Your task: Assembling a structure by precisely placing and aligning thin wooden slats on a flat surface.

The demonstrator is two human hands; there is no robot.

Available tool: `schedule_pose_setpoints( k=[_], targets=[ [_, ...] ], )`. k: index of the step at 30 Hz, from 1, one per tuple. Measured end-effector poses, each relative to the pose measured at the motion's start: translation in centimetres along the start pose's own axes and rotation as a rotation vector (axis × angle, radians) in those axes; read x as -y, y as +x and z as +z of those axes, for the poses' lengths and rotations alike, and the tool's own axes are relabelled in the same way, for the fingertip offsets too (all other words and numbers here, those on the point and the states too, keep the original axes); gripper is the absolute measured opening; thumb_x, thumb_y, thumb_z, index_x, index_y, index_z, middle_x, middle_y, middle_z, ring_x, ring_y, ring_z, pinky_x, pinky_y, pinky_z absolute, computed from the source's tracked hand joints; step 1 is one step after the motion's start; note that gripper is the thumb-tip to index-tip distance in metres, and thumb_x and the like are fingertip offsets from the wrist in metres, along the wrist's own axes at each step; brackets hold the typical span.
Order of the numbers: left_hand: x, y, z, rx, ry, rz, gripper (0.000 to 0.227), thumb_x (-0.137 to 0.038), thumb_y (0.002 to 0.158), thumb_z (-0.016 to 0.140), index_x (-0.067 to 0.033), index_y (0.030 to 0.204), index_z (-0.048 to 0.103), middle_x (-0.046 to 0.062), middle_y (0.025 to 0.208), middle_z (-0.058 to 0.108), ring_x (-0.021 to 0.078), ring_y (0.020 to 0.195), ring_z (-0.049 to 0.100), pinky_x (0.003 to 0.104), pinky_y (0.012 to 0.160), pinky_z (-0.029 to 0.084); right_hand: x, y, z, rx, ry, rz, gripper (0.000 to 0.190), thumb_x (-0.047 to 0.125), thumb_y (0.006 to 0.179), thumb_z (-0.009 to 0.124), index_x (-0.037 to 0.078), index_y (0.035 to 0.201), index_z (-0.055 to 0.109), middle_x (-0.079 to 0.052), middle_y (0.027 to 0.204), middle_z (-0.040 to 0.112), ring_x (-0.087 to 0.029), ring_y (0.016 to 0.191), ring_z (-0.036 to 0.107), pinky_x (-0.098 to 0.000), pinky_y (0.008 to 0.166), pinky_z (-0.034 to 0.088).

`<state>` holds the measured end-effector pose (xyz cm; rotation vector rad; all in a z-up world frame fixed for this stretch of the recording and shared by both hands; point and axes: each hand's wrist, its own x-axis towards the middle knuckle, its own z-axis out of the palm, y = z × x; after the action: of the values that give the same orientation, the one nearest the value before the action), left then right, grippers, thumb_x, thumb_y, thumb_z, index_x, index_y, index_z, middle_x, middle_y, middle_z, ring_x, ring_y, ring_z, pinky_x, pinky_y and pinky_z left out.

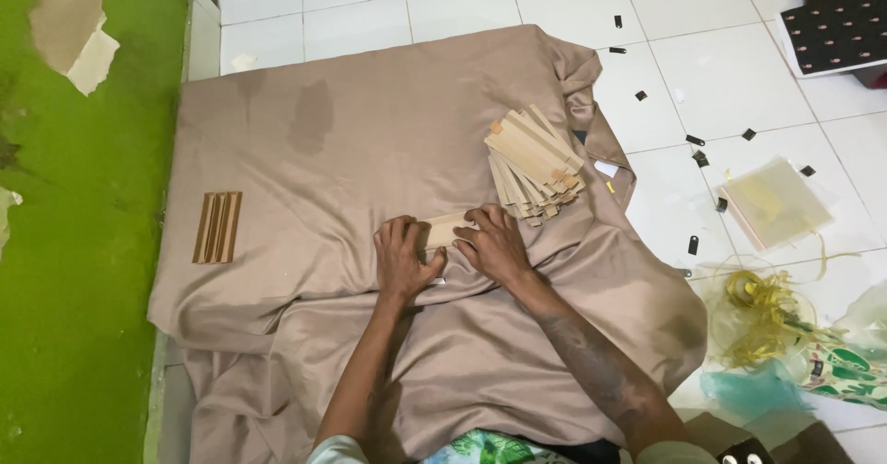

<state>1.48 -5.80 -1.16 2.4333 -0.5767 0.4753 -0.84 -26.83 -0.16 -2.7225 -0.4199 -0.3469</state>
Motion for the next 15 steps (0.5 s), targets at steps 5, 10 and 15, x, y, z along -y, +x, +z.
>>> schedule_pose_setpoints(
  k=[5, 10, 15],
  targets=[
    [0.1, 0.3, 0.4, 0.047, -0.024, -0.026, 0.053, -0.049, 0.074, 0.074, -0.0141, 0.114, 0.069, 0.009, 0.114, 0.059, 0.032, 0.118, 0.055, 0.048, 0.102, 0.04, -1.7, 1.3, -0.7, 0.05, 0.024, -0.21, 0.025, 0.037, 0.09, 0.072, 0.015, 0.102, 0.078, -0.008, 0.1, 0.066, -0.029, 0.102, 0.06, -0.0422, 0.088, 0.049],
    [0.4, 0.0, 0.9, 0.063, -0.007, -0.065, 0.054, -0.056, 0.076, 0.072, -0.0166, 0.114, 0.07, 0.008, 0.115, 0.058, 0.0304, 0.118, 0.055, 0.048, 0.103, 0.04, -3.1, 0.9, 0.3, -0.013, 0.18, -0.242, 0.025, 0.033, 0.086, 0.08, 0.014, 0.102, 0.078, -0.008, 0.1, 0.063, -0.029, 0.1, 0.059, -0.0426, 0.088, 0.048],
    [-1.4, 0.8, -0.7, 0.037, -0.027, -0.044, 0.057, -0.055, 0.076, 0.076, -0.0119, 0.113, 0.068, 0.015, 0.132, 0.058, 0.0355, 0.133, 0.051, 0.052, 0.111, 0.033, -3.5, 0.7, 1.2, -0.11, 0.249, -0.218, 0.024, 0.036, 0.086, 0.081, 0.016, 0.098, 0.076, -0.007, 0.108, 0.063, -0.029, 0.106, 0.061, -0.042, 0.091, 0.049]
  ],
)
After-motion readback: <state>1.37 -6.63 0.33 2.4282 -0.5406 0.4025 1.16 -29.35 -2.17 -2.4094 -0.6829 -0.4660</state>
